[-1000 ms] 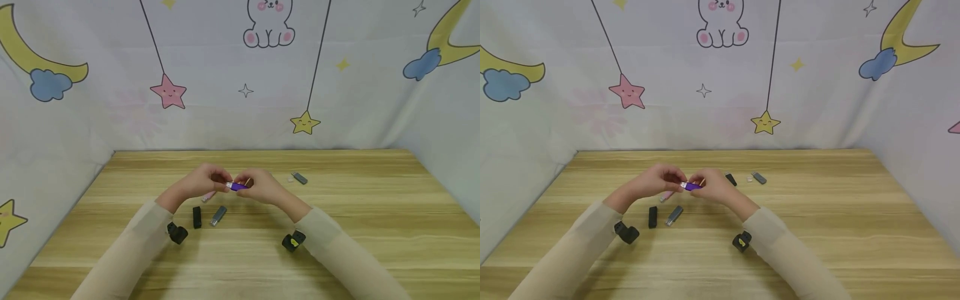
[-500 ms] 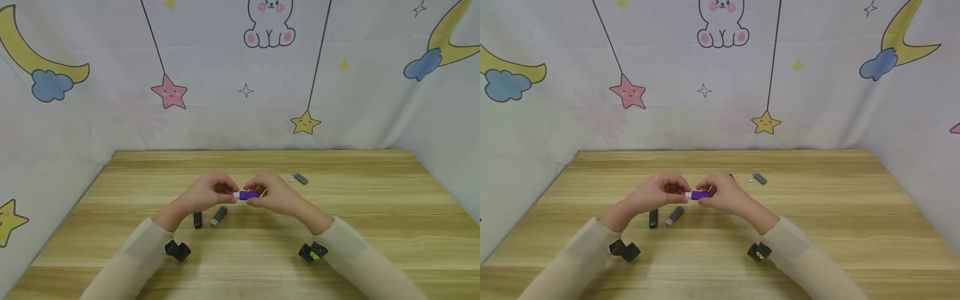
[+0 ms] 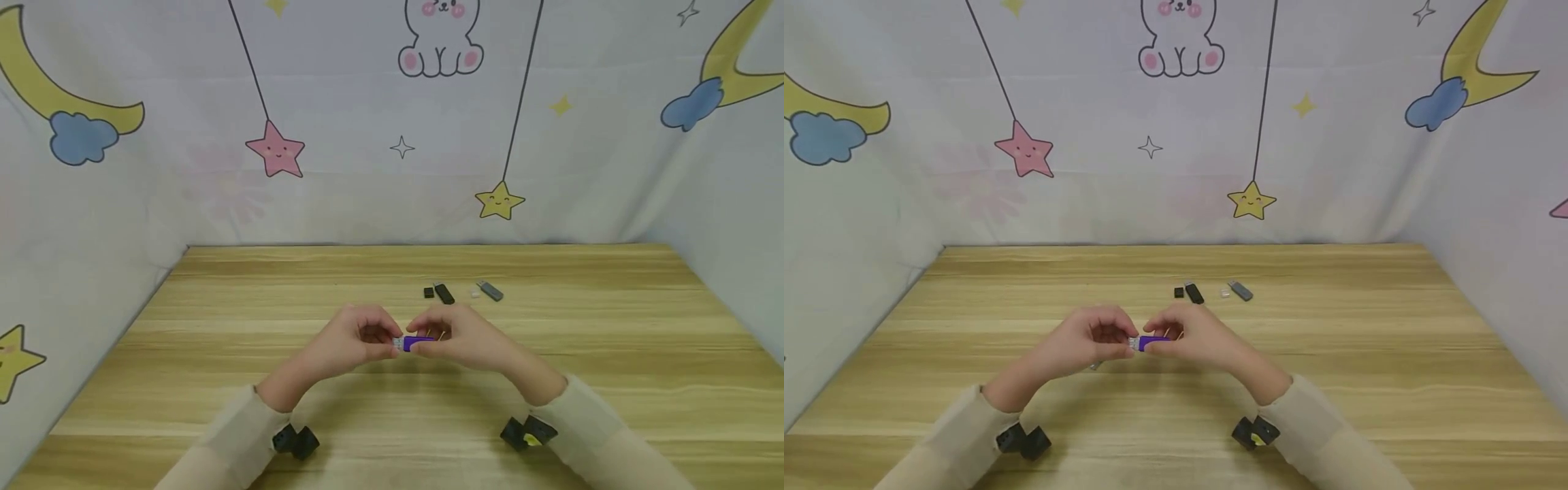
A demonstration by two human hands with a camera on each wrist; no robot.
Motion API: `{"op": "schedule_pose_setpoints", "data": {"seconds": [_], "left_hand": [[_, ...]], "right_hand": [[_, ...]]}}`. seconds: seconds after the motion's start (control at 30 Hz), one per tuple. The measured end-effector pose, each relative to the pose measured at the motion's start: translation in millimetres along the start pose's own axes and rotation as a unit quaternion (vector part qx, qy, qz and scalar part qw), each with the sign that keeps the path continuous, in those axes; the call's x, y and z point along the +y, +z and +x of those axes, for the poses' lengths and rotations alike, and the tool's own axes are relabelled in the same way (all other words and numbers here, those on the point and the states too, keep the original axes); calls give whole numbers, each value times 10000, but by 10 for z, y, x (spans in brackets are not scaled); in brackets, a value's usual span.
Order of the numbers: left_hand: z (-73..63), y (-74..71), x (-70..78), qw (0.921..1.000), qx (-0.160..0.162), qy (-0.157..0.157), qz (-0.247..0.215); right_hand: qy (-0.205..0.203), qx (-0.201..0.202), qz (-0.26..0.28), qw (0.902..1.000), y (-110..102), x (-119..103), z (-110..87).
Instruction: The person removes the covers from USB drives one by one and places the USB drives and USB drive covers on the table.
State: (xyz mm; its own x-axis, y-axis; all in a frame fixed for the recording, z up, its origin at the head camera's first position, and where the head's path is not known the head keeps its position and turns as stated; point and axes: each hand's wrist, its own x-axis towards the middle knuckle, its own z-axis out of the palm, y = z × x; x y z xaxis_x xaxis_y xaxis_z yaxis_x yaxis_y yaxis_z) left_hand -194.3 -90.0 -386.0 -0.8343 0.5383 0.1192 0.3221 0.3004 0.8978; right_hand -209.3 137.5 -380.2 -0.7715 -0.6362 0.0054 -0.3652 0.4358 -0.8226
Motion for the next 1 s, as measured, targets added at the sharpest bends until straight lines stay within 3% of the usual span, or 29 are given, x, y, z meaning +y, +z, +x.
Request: {"op": "schedule_pose_setpoints", "data": {"seconds": [0.27,0.57,0.8,1.0], "left_hand": [[-30,127,-7,9999,18,114,-112],[-22,191,-21,9994,166,248,162],[-33,213,-55,9994,84,344,10],[-47,228,-57,9992,212,335,-29]], "right_hand": [[-59,-253,476,9985,40,56,-38],[36,-333,466,9984,59,112,-43],[-19,-298,566,9979,112,104,-45],[48,-355,708,9968,110,101,-42]]}}
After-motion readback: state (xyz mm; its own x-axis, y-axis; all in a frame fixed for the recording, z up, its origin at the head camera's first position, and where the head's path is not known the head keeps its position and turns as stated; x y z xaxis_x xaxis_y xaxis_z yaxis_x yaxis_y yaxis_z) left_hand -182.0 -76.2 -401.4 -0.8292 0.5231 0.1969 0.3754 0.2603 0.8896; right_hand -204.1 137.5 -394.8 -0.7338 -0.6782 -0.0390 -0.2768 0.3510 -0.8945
